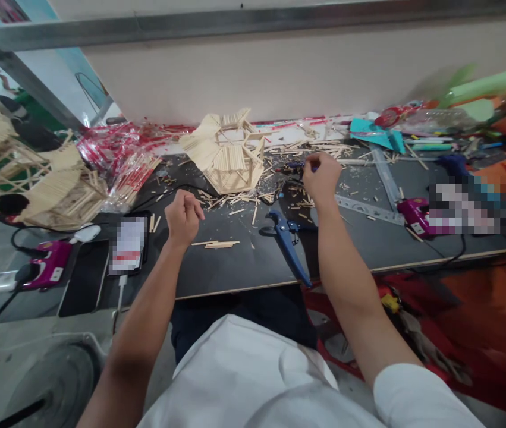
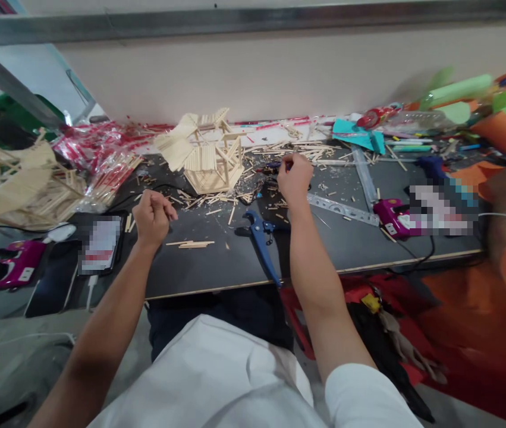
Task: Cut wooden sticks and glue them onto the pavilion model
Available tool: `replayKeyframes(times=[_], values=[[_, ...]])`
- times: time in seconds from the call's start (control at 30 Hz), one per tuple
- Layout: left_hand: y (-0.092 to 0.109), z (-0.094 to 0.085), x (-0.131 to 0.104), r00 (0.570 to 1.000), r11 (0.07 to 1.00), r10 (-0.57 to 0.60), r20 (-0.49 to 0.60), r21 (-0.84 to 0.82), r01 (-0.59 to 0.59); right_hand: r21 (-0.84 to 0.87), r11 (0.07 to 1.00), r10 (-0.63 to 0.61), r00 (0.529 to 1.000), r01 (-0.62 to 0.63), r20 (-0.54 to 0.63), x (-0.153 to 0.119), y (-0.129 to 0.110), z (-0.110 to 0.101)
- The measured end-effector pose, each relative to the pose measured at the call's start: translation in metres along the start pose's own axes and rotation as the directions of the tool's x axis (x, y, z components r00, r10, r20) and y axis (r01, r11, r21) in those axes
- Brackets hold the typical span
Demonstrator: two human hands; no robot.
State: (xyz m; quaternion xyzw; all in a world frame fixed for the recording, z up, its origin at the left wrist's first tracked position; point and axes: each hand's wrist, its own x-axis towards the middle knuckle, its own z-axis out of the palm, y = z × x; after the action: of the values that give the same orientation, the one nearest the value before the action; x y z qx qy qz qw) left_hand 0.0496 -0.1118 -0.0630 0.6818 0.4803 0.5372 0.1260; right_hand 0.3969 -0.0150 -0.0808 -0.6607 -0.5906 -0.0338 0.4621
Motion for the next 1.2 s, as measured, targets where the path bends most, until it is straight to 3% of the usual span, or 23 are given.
replayKeyframes(times=[0.23, 0.47, 0.6, 0.67, 0.7, 0.8, 0.87, 1.03, 1.2], values=[[-0.002, 0.005, 0.000, 0.989, 0.991, -0.127, 0.076, -0.026, 0.130, 0.139, 0.967, -0.213, 0.977, 0.214, -0.023, -0.010, -0.029, 0.000], [-0.004, 0.008, 0.001, 0.986, 0.986, -0.114, 0.121, -0.110, 0.128, 0.201, 0.939, -0.271, 0.960, 0.279, -0.067, -0.010, -0.042, -0.009], [-0.002, 0.010, 0.000, 0.980, 0.980, -0.163, 0.115, -0.094, 0.174, 0.294, 0.894, -0.354, 0.935, 0.339, -0.005, -0.029, -0.071, -0.027], [-0.002, 0.011, -0.001, 0.975, 0.975, -0.202, 0.096, -0.073, 0.209, 0.362, 0.855, -0.437, 0.893, 0.372, 0.113, -0.045, -0.089, -0.035], [-0.003, 0.012, -0.001, 0.972, 0.973, -0.216, 0.094, -0.064, 0.222, 0.397, 0.833, -0.490, 0.847, 0.385, 0.207, -0.053, -0.096, -0.038], [-0.004, 0.012, -0.002, 0.963, 0.966, -0.249, 0.101, -0.048, 0.255, 0.419, 0.806, -0.589, 0.630, 0.418, 0.506, -0.068, -0.107, -0.040], [-0.005, 0.011, -0.002, 0.966, 0.970, -0.238, 0.098, -0.031, 0.242, 0.337, 0.828, -0.552, 0.548, 0.448, 0.629, -0.071, -0.105, -0.036], [-0.008, 0.008, -0.002, 0.984, 0.990, -0.143, 0.104, 0.027, 0.141, 0.177, 0.837, -0.467, 0.508, 0.518, 0.724, -0.065, -0.095, -0.028], [-0.006, 0.007, -0.001, 0.963, 0.976, -0.218, 0.159, 0.031, 0.216, 0.161, 0.824, -0.456, 0.468, 0.543, 0.757, -0.063, -0.093, -0.026]])
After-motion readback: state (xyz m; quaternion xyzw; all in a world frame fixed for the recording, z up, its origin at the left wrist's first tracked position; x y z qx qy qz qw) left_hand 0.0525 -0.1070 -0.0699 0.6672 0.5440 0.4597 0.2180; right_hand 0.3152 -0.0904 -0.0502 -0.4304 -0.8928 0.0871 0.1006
